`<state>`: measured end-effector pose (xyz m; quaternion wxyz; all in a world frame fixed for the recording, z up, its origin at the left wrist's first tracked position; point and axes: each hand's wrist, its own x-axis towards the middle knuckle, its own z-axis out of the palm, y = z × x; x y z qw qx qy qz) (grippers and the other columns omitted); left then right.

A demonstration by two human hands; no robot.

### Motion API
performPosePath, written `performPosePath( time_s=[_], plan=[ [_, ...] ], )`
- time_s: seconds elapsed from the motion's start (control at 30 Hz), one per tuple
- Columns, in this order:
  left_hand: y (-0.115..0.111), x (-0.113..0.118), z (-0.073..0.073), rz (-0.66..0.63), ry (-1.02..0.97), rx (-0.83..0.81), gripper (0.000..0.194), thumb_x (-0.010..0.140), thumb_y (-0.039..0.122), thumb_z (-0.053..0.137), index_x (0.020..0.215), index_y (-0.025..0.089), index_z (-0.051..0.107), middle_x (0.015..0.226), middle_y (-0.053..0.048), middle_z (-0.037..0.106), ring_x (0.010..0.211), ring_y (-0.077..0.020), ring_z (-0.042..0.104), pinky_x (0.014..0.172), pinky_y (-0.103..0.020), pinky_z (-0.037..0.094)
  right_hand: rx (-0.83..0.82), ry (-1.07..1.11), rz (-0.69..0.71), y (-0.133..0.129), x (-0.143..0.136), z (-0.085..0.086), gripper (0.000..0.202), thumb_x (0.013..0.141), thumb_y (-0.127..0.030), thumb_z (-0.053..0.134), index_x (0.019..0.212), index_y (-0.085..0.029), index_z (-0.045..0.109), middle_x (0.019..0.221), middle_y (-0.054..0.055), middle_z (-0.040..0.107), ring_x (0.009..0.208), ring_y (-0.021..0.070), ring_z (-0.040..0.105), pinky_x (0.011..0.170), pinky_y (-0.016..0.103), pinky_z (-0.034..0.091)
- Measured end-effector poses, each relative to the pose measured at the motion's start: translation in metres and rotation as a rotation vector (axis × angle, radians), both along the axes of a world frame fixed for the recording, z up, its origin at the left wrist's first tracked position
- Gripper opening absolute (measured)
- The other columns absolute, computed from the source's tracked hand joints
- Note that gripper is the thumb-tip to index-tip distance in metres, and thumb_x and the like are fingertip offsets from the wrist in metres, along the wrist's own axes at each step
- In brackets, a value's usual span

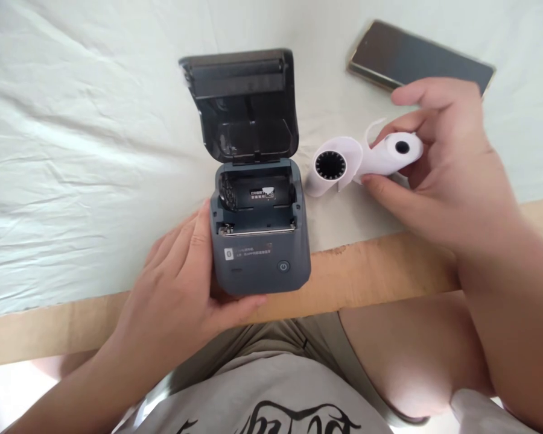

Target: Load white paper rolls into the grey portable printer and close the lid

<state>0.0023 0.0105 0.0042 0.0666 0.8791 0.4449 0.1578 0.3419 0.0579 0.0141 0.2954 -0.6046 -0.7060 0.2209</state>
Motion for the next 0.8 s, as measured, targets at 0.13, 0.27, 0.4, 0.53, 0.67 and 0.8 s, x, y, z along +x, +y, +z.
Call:
performPosePath(
  time_s=[0.13,0.27,0.4,0.53,0.67,0.8],
  plan=[
    [0.0,0.001,0.001,0.003,0.009,0.012,0.093,0.117,0.074,0.038,0.166,-0.004,0.042,0.155,-0.034,0.071,0.15,-0.039,0.071,0.122,-0.049,0.06,-0.013,-0.17,-0.007,-0.002,0.002,0.0,0.055,0.1,-0.057,0.074,0.15,-0.044,0.055,0.123,0.005,0.067,0.078,0.0115,0.051,0.066,0.037,0.046],
    [-0.001,0.003,-0.002,0.024,0.002,0.021,0.091,0.118,0.073,0.034,0.165,-0.005,0.044,0.155,-0.035,0.07,0.151,-0.039,0.07,0.124,-0.049,0.059,0.039,-0.33,-0.095,-0.004,0.003,-0.004,0.045,0.105,-0.062,0.069,0.146,-0.042,0.063,0.128,0.008,0.061,0.089,0.0151,0.053,0.077,0.043,0.049],
    [-0.003,0.004,-0.004,0.037,-0.01,0.014,0.09,0.118,0.073,0.036,0.17,-0.001,0.039,0.157,-0.031,0.071,0.153,-0.0379,0.069,0.125,-0.049,0.058,0.103,-0.134,-0.062,-0.003,0.004,-0.01,0.062,0.103,-0.069,0.073,0.158,-0.053,0.048,0.122,0.004,0.063,0.092,0.0152,0.059,0.074,0.04,0.049],
    [-0.004,0.005,-0.004,0.051,-0.016,0.0,0.09,0.118,0.073,0.035,0.172,0.001,0.036,0.158,-0.03,0.07,0.154,-0.0378,0.068,0.125,-0.05,0.058,0.057,-0.053,0.025,-0.005,0.004,-0.01,0.064,0.108,-0.064,0.068,0.164,-0.062,0.037,0.127,0.004,0.069,0.099,0.0168,0.066,0.073,0.04,0.052],
    [-0.004,0.005,-0.003,0.053,-0.008,-0.004,0.091,0.118,0.073,0.035,0.173,0.001,0.034,0.159,-0.031,0.068,0.154,-0.0387,0.068,0.125,-0.051,0.058,0.001,-0.171,-0.111,-0.006,0.004,-0.009,0.051,0.103,-0.061,0.074,0.152,-0.052,0.059,0.136,0.003,0.07,0.092,0.0146,0.063,0.078,0.043,0.056],
    [-0.004,0.004,-0.003,0.044,-0.002,-0.003,0.092,0.118,0.074,0.036,0.17,-0.002,0.036,0.157,-0.033,0.069,0.153,-0.0403,0.068,0.125,-0.052,0.058,0.093,-0.073,-0.118,-0.004,0.008,-0.017,0.052,0.104,-0.057,0.073,0.153,-0.052,0.055,0.128,0.003,0.072,0.105,0.0182,0.07,0.082,0.046,0.058]
  ],
)
